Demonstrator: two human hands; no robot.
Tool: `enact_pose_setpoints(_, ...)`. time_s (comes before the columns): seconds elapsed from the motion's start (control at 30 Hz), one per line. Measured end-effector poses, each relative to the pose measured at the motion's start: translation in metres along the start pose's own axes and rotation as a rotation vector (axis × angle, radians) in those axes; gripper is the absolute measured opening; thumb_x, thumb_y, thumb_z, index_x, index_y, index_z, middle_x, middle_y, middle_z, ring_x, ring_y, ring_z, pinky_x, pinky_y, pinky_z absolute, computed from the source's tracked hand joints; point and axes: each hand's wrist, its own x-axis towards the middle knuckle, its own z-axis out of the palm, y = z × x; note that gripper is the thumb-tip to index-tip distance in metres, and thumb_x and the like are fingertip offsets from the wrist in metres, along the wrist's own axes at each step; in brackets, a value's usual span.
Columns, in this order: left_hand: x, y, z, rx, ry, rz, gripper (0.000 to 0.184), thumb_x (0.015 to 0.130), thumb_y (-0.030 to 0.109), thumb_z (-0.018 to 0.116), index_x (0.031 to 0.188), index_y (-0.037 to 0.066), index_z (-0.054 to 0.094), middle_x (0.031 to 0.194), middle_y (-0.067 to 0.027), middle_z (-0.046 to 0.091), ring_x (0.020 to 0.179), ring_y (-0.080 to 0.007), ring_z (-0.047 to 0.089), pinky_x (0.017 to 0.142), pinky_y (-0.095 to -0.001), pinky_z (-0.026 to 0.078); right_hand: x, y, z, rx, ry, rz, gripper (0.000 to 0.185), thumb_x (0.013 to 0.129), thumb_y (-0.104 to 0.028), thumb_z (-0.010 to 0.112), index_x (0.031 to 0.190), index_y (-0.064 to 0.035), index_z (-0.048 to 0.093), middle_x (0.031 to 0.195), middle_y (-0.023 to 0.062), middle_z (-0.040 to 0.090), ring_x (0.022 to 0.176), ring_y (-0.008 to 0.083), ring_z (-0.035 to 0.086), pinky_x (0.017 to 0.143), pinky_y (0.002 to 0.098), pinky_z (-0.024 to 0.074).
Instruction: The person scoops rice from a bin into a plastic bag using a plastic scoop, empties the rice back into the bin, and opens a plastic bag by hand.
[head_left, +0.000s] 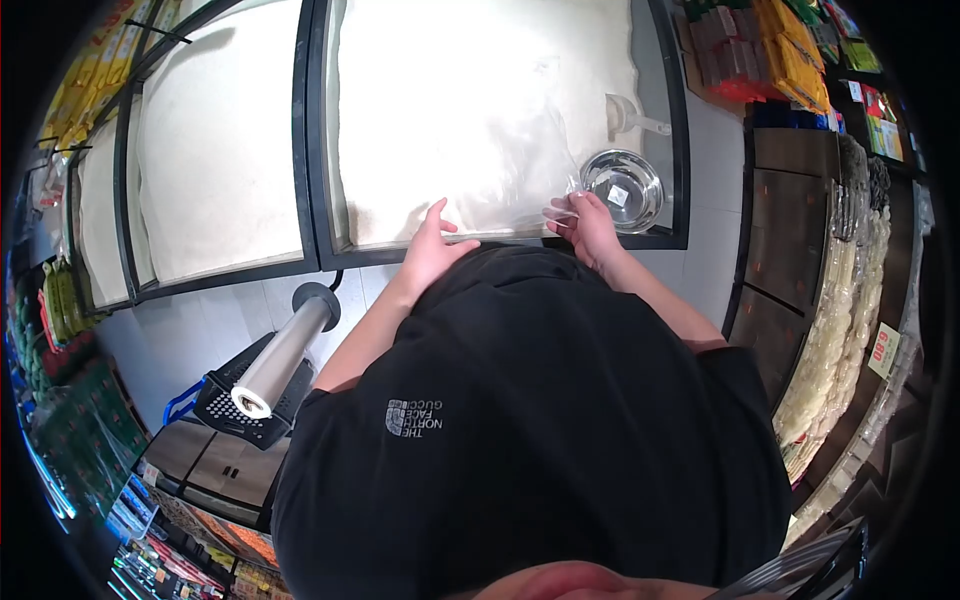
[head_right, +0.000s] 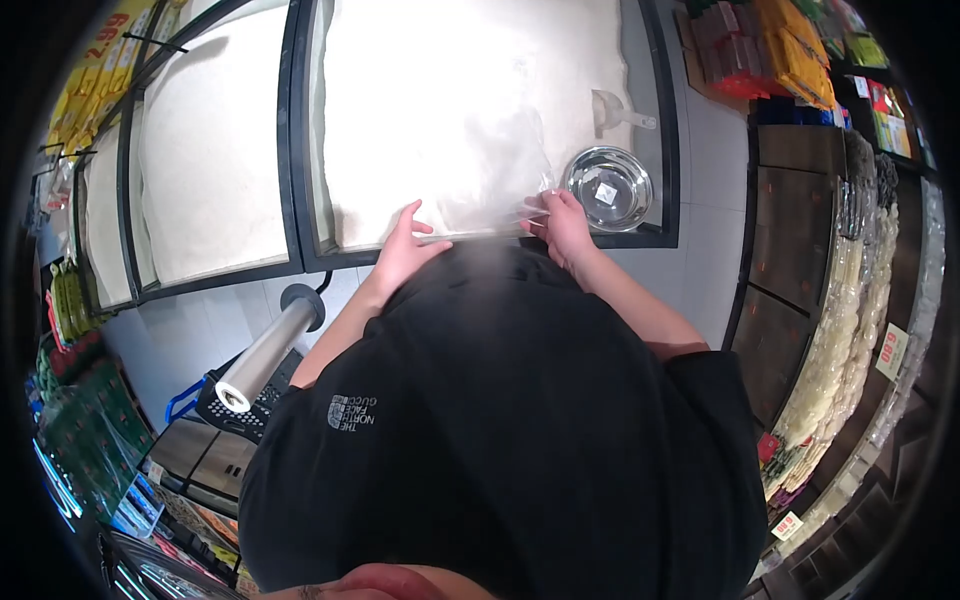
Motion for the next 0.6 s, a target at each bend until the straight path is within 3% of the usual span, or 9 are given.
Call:
enact_pose_setpoints(0.07, -0.009, 0.024, 0.002, 0.301, 0.065, 0.091, 0.086, 0.08, 0.037, 0.084, 0.147, 0.004, 0.041, 0.122, -0.0158, 0.06, 0.112, -0.0309, 0.061, 0.094, -0.0404, 0.051, -0.007, 0.003, 0.002, 0.006, 0.003, 0.022, 0.02, 0.106, -0.02, 0.048, 0.113, -0.0021, 0.051, 0.116, 0.0163, 0.062, 0.103, 0.029, 0.067, 0.087, 0.0407, 0.0579)
enact_pose_setpoints(0.17, 0.001, 0.014, 0.022, 0.431, 0.21, 0.301, 0.07, 0.077, 0.035, 0.085, 0.133, 0.006, 0.053, 0.116, -0.0142, 0.059, 0.114, -0.0351, 0.058, 0.096, -0.0425, 0.051, -0.011, 0.009, 0.004, 0.066, -0.043, 0.01, 0.017, 0.106, -0.018, 0.051, 0.111, -0.0023, 0.053, 0.113, 0.0158, 0.064, 0.104, 0.0293, 0.068, 0.087, 0.0407, 0.0584)
enact_pose_setpoints(0.27, 0.026, -0.009, 0.035, 0.539, 0.326, 0.47, 0.062, 0.077, 0.035, 0.084, 0.125, 0.007, 0.056, 0.114, -0.014, 0.058, 0.114, -0.0353, 0.057, 0.095, -0.043, 0.05, -0.016, 0.008, 0.007, 0.167, -0.091, 0.016, 0.015, 0.104, -0.018, 0.057, 0.106, -0.0028, 0.055, 0.109, 0.0153, 0.066, 0.104, 0.0294, 0.069, 0.089, 0.0407, 0.0594)
enact_pose_setpoints(0.37, 0.032, -0.009, 0.035, 0.519, 0.399, 0.53, 0.06, 0.077, 0.034, 0.083, 0.124, 0.007, 0.056, 0.113, -0.0142, 0.057, 0.109, -0.0352, 0.058, 0.091, -0.0448, 0.052, -0.028, -0.004, 0.017, 0.235, -0.111, 0.003, 0.016, 0.102, -0.018, 0.062, 0.102, -0.0029, 0.055, 0.105, 0.0145, 0.067, 0.104, 0.0291, 0.07, 0.09, 0.0385, 0.0606)
enact_pose_setpoints(0.57, 0.014, 0.014, 0.019, 0.538, 0.3, 0.384, 0.064, 0.08, 0.037, 0.082, 0.129, 0.01, 0.051, 0.118, -0.0143, 0.056, 0.109, -0.0339, 0.061, 0.086, -0.0458, 0.055, -0.03, -0.025, 0.028, 0.308, -0.198, -0.057, 0.019, 0.101, -0.019, 0.064, 0.097, -0.0033, 0.055, 0.102, 0.0136, 0.067, 0.104, 0.0288, 0.07, 0.091, 0.0353, 0.0614)
enact_pose_setpoints(0.6, 0.013, 0.02, 0.017, 0.499, 0.352, 0.466, 0.058, 0.081, 0.035, 0.081, 0.126, 0.01, 0.054, 0.116, -0.014, 0.057, 0.106, -0.0328, 0.063, 0.084, -0.0456, 0.055, -0.033, -0.031, 0.034, 0.315, -0.184, -0.071, 0.019, 0.101, -0.02, 0.065, 0.095, -0.0038, 0.055, 0.1, 0.0129, 0.067, 0.102, 0.0281, 0.07, 0.091, 0.0355, 0.0614)
